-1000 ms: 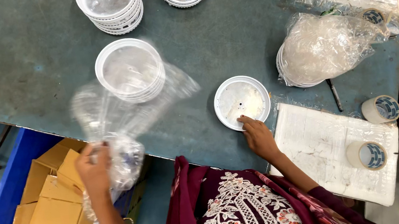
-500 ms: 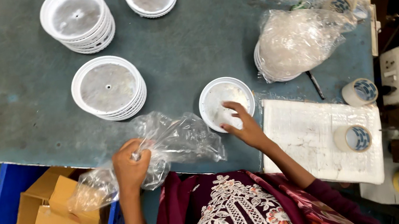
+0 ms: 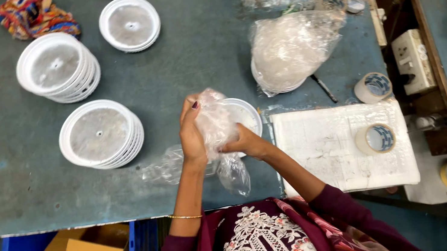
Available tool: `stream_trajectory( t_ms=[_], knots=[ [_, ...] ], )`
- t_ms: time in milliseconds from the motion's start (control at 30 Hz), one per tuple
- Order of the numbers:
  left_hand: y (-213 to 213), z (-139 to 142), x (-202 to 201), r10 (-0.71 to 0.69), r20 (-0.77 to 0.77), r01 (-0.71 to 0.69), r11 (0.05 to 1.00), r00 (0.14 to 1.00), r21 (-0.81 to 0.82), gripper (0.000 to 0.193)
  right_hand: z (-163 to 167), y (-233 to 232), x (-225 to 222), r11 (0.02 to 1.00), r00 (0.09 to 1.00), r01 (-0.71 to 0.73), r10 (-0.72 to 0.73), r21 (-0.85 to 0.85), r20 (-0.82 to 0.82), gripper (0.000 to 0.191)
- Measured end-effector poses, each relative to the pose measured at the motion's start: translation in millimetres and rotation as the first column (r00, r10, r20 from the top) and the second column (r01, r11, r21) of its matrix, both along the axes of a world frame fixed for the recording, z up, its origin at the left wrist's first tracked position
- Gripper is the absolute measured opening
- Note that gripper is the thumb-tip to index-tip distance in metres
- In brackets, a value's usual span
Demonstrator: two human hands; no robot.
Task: The person picks up round white plastic lamp parts from the workbench, wraps each one in a clear plastic bag, and stacks the wrapped parts on the table. They also handle small hardware packets and move finished stacks aside while coworkers work across the bench.
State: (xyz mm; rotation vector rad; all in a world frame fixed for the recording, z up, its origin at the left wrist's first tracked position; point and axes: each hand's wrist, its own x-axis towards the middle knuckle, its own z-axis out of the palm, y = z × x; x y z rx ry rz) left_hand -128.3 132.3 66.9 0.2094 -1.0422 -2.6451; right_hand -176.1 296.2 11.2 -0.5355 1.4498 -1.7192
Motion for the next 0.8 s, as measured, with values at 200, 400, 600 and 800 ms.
stream_trajectory(
  t_ms=[200,400,600,800],
  knots=[
    [4.2,-5.0,-25.7,0.055,0.093,0.015,0.784,0.994,-0.621,0.059,42.9,100.0,-22.0,0.893,0.926,0.359,-0.305,-0.273,0.222,0.065],
    [105.7,-37.5,-11.2,-0.564,0.147,0.568,0.823,0.812,0.022,0.082,11.8,175.1,-34.1,0.757,0.777,0.615,-0.533,-0.223,0.334,0.060],
    [212.1,-83.9,-35.4,-0.710,0.147,0.661,0.698,0.689,0.275,0.063,-0.6,217.6,-30.3,0.729,0.554,0.684,-0.501,0.021,-0.665,0.075],
    [248.8,-118.6,-86.6,-0.577,0.444,0.598,0.794,0.686,0.108,0.050,68.8,283.2,-40.3,0.928,0.648,0.360,-0.174,0.096,-0.742,0.084]
  ],
)
